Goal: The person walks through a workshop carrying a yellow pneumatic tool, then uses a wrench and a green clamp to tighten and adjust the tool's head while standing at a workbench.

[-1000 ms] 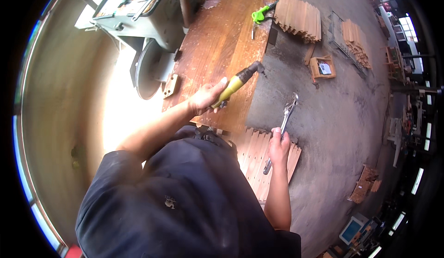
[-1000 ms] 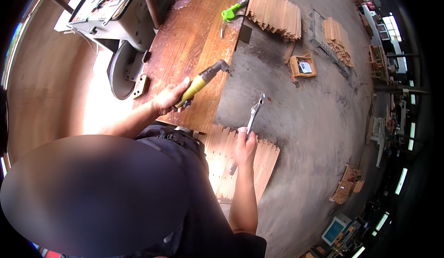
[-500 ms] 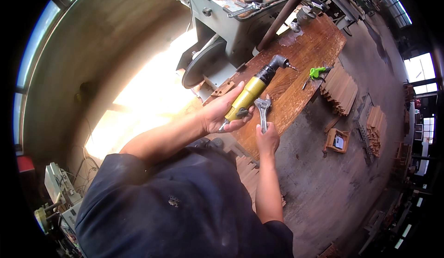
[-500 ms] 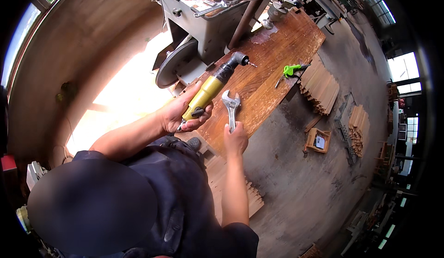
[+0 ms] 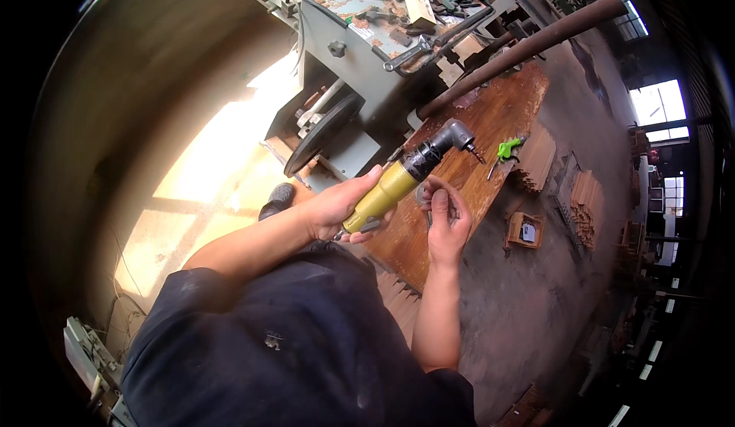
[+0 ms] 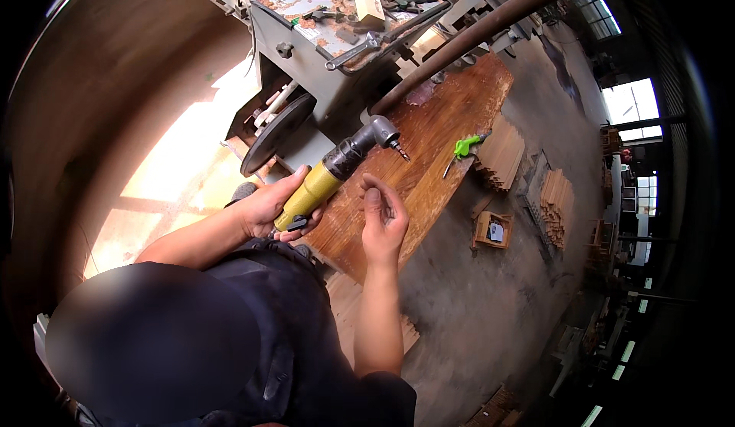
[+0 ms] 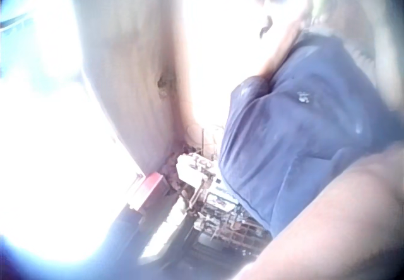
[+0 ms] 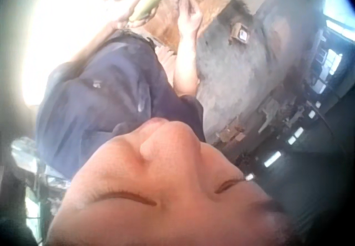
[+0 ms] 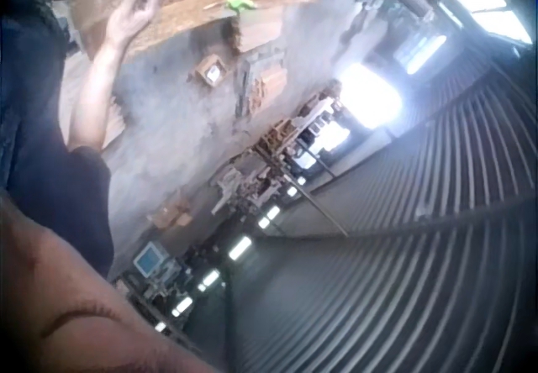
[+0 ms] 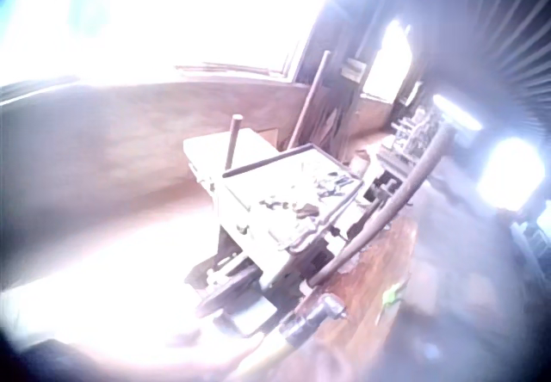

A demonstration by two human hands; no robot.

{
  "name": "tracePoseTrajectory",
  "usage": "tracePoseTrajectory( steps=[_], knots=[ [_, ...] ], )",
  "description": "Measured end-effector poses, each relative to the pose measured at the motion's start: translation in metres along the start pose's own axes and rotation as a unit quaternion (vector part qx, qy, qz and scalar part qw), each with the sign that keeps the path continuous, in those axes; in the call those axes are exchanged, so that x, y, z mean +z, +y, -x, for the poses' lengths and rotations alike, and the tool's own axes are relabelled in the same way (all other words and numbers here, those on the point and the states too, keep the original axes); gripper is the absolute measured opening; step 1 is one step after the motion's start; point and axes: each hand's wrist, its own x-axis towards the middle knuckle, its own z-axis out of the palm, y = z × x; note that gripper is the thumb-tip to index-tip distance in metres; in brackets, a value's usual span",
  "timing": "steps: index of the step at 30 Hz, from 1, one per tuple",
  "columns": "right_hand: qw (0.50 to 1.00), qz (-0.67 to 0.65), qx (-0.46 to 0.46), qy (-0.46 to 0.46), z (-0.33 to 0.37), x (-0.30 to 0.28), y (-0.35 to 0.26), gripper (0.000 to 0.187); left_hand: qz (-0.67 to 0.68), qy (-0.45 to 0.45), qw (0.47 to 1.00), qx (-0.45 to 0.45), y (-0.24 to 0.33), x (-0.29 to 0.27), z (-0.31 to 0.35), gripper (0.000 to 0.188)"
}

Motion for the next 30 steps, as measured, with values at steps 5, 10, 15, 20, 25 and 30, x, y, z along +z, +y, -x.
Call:
tracePoseTrajectory(
  steps=[5, 10, 15, 20, 25, 30],
  knots=[
    [0.979, -0.186, -0.034, -0.081, -0.042, 0.099, -0.057, 0.06, 0.012, -0.046, 0.998, -0.047, 0.062, -0.032, 0.02, 0.084],
    [0.955, -0.272, 0.005, -0.114, -0.075, 0.162, -0.072, 0.061, 0.001, -0.118, 0.99, -0.08, 0.118, -0.064, 0.049, 0.075],
    [0.958, -0.259, 0.026, -0.116, -0.095, 0.203, -0.067, 0.053, 0.051, -0.061, 0.997, -0.008, 0.151, -0.071, 0.063, 0.043],
    [0.971, -0.211, 0.032, -0.108, -0.122, 0.226, -0.067, 0.05, -0.081, 0.046, 0.995, 0.035, 0.17, -0.083, 0.067, 0.039],
    [0.977, -0.159, 0.015, -0.143, -0.146, 0.233, -0.073, 0.054, -0.238, 0.18, 0.951, 0.081, 0.187, -0.077, 0.066, 0.044],
    [0.982, -0.125, 0.007, -0.139, -0.165, 0.232, -0.069, 0.062, -0.277, 0.231, 0.927, 0.108, 0.201, -0.073, 0.061, 0.049]
  ],
)
